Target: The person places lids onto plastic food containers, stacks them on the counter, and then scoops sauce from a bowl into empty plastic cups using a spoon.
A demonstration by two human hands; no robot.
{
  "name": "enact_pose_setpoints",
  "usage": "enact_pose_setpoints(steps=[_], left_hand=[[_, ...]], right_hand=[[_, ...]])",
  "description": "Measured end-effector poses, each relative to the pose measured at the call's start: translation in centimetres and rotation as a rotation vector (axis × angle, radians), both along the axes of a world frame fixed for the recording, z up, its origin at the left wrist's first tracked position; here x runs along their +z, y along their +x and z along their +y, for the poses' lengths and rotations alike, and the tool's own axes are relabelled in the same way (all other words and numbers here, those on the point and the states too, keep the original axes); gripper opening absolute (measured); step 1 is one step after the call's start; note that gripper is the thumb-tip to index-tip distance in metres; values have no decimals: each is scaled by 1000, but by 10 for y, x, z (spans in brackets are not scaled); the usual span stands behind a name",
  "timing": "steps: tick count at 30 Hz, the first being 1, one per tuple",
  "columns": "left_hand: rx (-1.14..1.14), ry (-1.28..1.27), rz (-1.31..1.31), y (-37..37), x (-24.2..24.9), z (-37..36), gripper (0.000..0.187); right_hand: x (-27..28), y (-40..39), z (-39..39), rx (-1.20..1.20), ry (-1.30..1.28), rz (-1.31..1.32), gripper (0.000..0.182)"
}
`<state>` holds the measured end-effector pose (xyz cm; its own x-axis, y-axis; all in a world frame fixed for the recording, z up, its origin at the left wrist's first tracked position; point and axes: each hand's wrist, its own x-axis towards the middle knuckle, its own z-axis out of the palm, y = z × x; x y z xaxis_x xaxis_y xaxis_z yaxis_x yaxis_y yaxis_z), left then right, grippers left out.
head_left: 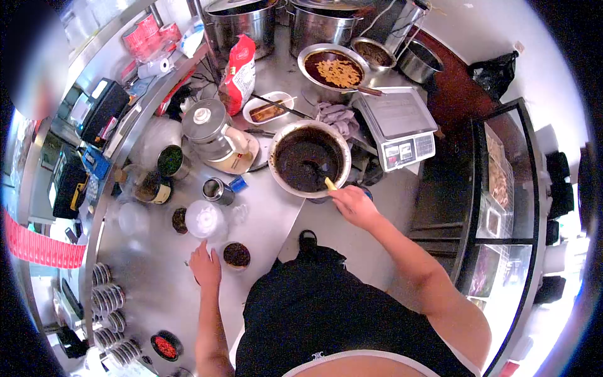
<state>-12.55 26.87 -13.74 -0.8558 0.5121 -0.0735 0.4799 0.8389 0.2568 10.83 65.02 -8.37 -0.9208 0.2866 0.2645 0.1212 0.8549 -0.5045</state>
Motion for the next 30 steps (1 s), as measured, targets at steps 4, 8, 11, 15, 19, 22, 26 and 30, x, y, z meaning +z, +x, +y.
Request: enact_pose_setpoints(steps=[4, 8, 11, 15, 19, 22, 26, 30], left_hand=[[-120, -117, 47, -30, -10, 8, 26], [-135, -107, 171, -35, 3, 19, 26], [-224, 99, 382, -37, 18, 29, 22], [-181, 12, 103, -52, 15, 24, 14], [-145, 75, 71, -54, 25, 25, 14], [-191, 180, 186, -60, 21, 21, 16], [-188, 202, 425, -63, 15, 15, 20], [52, 159, 183, -59, 23, 8, 20]], right_hand=[[-6, -5, -14, -121, -209, 119, 22], [-19, -10, -25, -313, -638, 213, 25], [-31, -15, -24, -432, -1098, 308, 29], [-33, -17, -16, -618, -1448, 401, 33], [-33, -19, -17, -743, -1552, 436, 34], [-24, -20, -19, -749, -1634, 492, 34], [-23, -18, -18, -655, -1602, 570, 32], [-17, -21, -10, -623, -1578, 535, 31]])
